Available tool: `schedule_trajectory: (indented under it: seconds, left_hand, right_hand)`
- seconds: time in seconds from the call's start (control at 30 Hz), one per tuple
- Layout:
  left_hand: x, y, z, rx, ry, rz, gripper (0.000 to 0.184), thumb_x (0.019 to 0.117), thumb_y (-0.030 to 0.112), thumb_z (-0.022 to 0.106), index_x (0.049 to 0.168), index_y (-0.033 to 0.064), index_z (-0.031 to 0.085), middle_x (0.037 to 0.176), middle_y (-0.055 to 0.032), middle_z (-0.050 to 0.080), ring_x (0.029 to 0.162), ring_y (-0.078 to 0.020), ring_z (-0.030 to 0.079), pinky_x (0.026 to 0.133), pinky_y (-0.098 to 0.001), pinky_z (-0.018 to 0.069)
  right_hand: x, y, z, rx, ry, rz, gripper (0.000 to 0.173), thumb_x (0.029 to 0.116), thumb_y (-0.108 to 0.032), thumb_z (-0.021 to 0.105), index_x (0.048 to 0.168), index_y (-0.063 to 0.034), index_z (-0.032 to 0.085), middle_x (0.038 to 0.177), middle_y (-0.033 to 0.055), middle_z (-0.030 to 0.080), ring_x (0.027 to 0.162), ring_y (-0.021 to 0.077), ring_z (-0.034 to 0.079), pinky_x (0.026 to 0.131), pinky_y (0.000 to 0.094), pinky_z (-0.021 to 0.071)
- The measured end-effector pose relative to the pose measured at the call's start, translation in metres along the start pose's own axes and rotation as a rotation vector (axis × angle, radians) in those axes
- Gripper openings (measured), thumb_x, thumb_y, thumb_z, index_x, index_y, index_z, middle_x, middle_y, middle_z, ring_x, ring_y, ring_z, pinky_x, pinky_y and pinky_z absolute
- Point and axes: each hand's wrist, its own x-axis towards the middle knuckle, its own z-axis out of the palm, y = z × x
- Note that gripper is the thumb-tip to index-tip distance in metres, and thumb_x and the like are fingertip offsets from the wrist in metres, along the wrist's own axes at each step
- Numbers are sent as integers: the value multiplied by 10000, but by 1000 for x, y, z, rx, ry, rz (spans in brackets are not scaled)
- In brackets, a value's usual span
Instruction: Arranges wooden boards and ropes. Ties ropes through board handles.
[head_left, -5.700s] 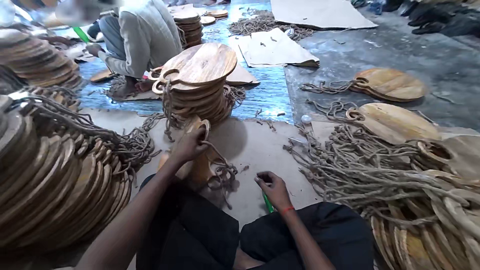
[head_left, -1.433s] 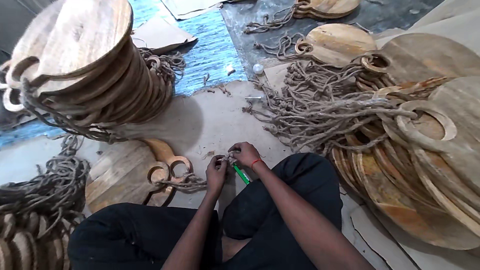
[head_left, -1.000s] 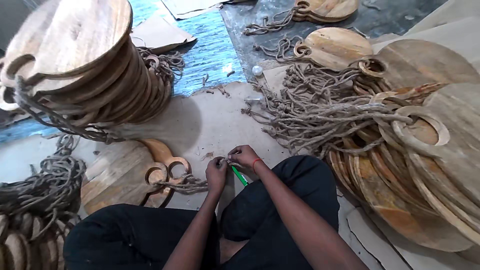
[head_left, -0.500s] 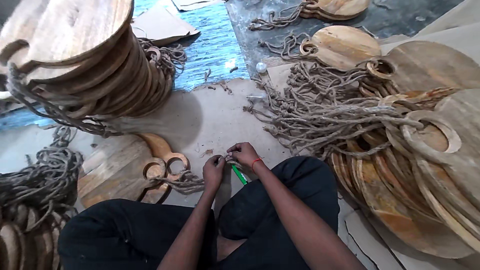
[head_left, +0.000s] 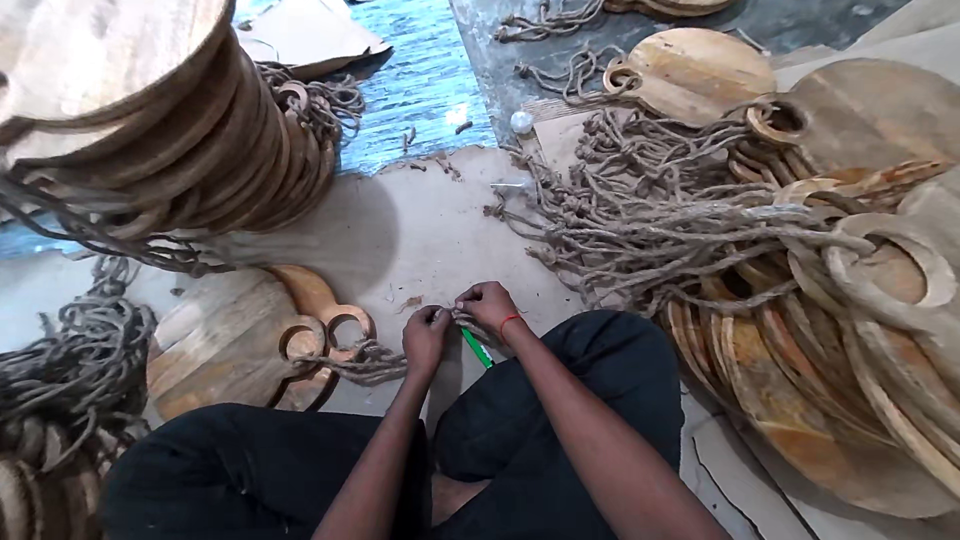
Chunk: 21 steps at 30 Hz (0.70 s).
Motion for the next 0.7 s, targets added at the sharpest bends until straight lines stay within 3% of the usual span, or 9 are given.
schedule_trajectory:
  seconds: [0.23, 0.4, 0.53, 0.6, 0.7]
  left_hand:
    - [2, 0, -2, 15, 3, -13, 201, 1014, 222, 658, 1045, 46, 750, 947, -137, 720, 886, -286, 677, 832, -536, 530]
    - [3, -2, -3, -2, -26, 22, 171, 1011, 172, 665, 1033, 26, 750, 995, -142, 700, 913, -265, 667, 859, -495, 535]
    - [-9, -2, -5, 134, -114, 71, 187, 991, 187, 693, 1017, 11, 749, 1019, -153, 669, 928, -284, 655, 872, -496, 540]
    - [-16, -1, -5, 181, -98, 72, 207, 984, 198, 695, 1014, -1, 747, 1022, -164, 662, 946, -302, 648, 885, -496, 536]
    - [-12, -3, -8, 51, 15, 4, 250, 1032, 198, 628, 1082, -26, 728, 1066, -205, 693, 986, -333, 665, 915, -531, 523]
  right_hand:
    - [2, -4, 2, -90, -4, 23, 141, 954, -166, 734, 1047, -73, 782, 1056, 141, 742, 1021, 295, 689, 933, 532, 515]
    - [2, -6, 1, -145, -21, 29, 139, 956, -171, 725, 1038, -75, 782, 1052, 147, 741, 1024, 313, 689, 925, 549, 517]
    - [0, -12, 0, -342, -104, 114, 171, 942, -190, 722, 1045, -67, 781, 1083, 181, 732, 1062, 358, 684, 933, 576, 518]
    - [-2, -12, 0, -368, -58, 95, 165, 948, -171, 703, 1043, -59, 779, 1088, 186, 730, 1074, 363, 680, 944, 575, 515]
    - [0, -8, -4, -184, 130, 17, 149, 971, -131, 688, 1058, -39, 767, 1097, 186, 729, 1077, 351, 679, 967, 559, 506]
